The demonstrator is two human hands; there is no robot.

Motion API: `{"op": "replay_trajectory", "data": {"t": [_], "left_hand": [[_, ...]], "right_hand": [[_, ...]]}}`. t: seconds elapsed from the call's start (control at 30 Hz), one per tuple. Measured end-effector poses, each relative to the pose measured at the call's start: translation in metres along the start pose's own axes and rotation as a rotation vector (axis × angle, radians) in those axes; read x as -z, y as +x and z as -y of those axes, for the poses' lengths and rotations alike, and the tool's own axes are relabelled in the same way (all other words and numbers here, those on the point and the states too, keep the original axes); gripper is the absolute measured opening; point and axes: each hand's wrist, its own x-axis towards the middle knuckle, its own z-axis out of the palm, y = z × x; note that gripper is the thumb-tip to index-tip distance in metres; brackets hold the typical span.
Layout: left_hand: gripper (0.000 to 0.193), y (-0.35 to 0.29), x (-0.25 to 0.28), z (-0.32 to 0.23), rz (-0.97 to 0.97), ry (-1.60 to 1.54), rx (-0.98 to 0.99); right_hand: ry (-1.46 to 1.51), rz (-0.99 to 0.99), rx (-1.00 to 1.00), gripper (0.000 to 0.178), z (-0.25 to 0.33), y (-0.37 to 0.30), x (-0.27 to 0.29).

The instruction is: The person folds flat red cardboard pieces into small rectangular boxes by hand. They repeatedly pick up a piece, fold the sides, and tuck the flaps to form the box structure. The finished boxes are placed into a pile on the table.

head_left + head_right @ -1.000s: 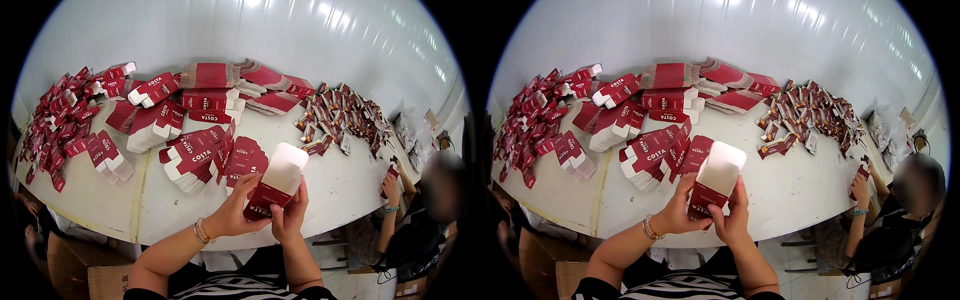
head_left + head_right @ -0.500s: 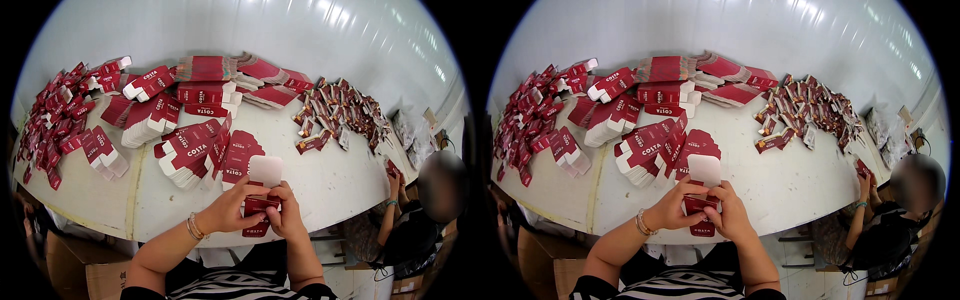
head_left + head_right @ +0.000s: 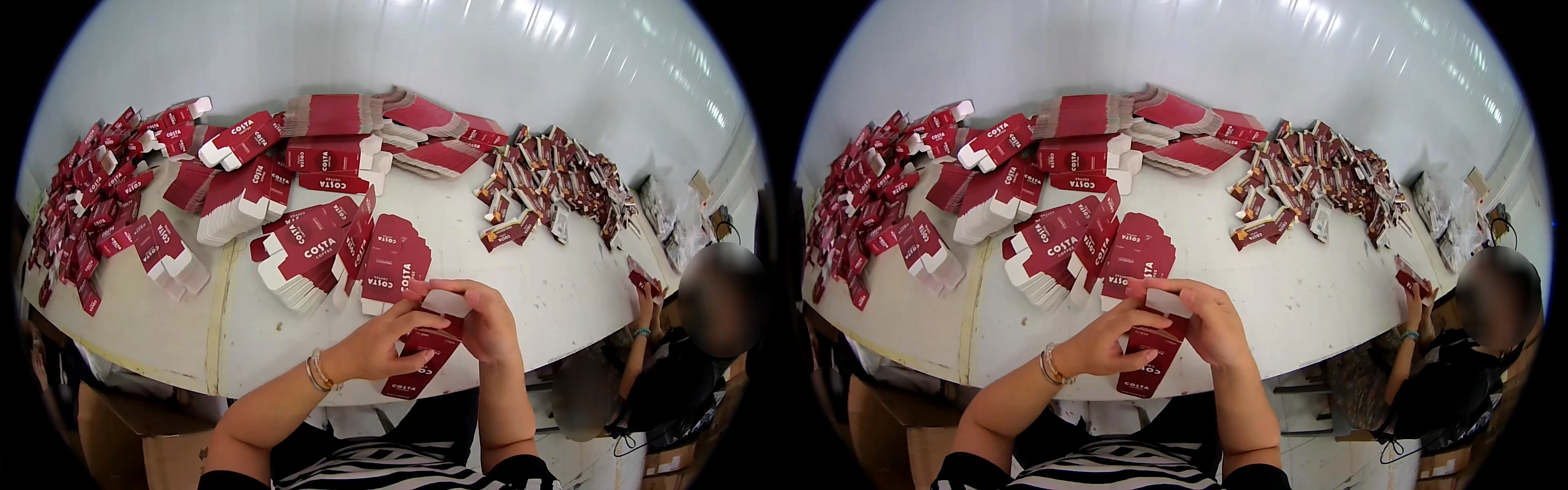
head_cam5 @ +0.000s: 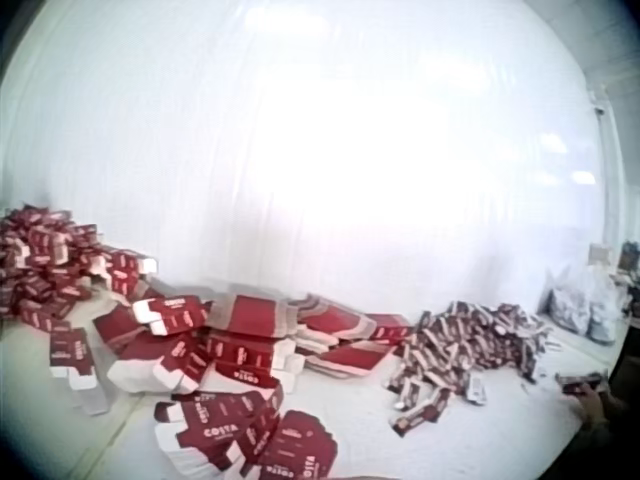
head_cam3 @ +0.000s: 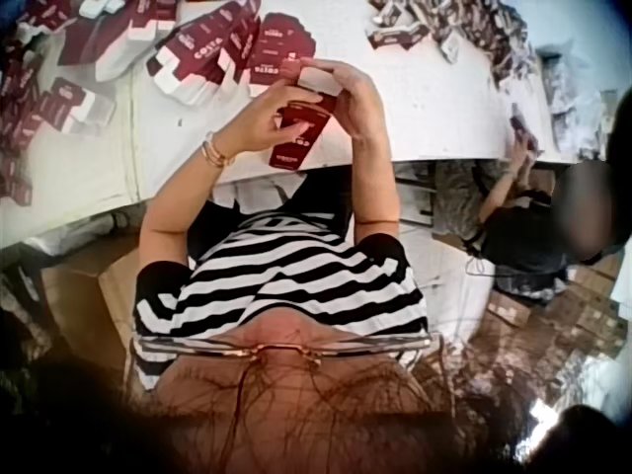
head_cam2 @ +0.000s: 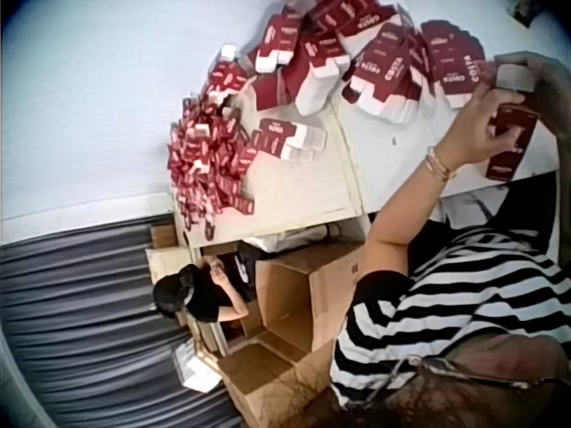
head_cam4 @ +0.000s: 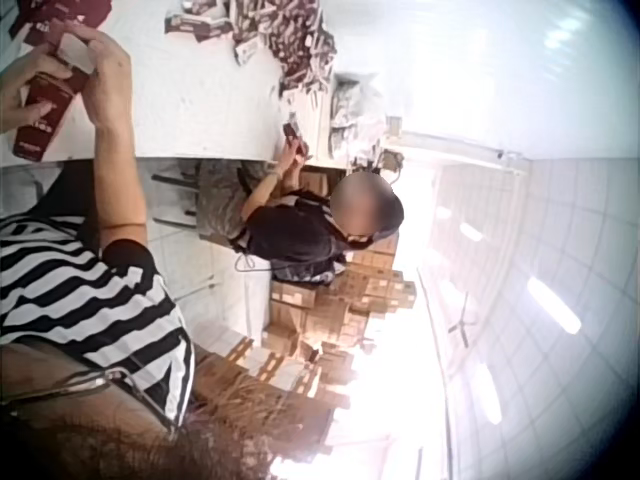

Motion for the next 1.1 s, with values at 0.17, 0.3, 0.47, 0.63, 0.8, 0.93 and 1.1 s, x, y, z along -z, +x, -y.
{"op": "replay_trajectory", "data": {"t": [0.17,0.3,0.47,0.63,0.8,0.93,1.1], "left_hand": [[0.046,-0.002,0.000,-0.001,0.013,-0.155,0.131],[0.056,-0.007,-0.007,0.004,-0.034,-0.337,0.156],[0.063,-0.004,-0.007,0.003,-0.137,-0.306,0.141],[0.061,-0.002,-0.005,-0.001,-0.177,-0.394,0.217],[0.054,-0.003,-0.005,0.009,-0.273,-0.552,0.256],[0.039,0.000,0.002,0.019,-0.485,-0.412,0.264],[0.028,0.004,0.007,0.025,-0.821,-0.180,0.227]], "right_hand": [[-0.134,0.136,-0.009,0.038,0.009,-0.007,-0.001],[-0.308,0.121,0.067,0.044,0.014,-0.011,-0.007],[-0.523,0.257,0.179,0.047,0.015,-0.011,-0.008],[-0.787,0.328,0.323,0.053,0.022,-0.012,-0.016],[-0.956,0.137,0.236,0.072,0.015,-0.027,-0.027],[-0.926,-0.340,-0.056,0.076,0.023,-0.047,0.034],[-1.563,-1.012,0.171,0.070,0.018,-0.039,0.094]]}}
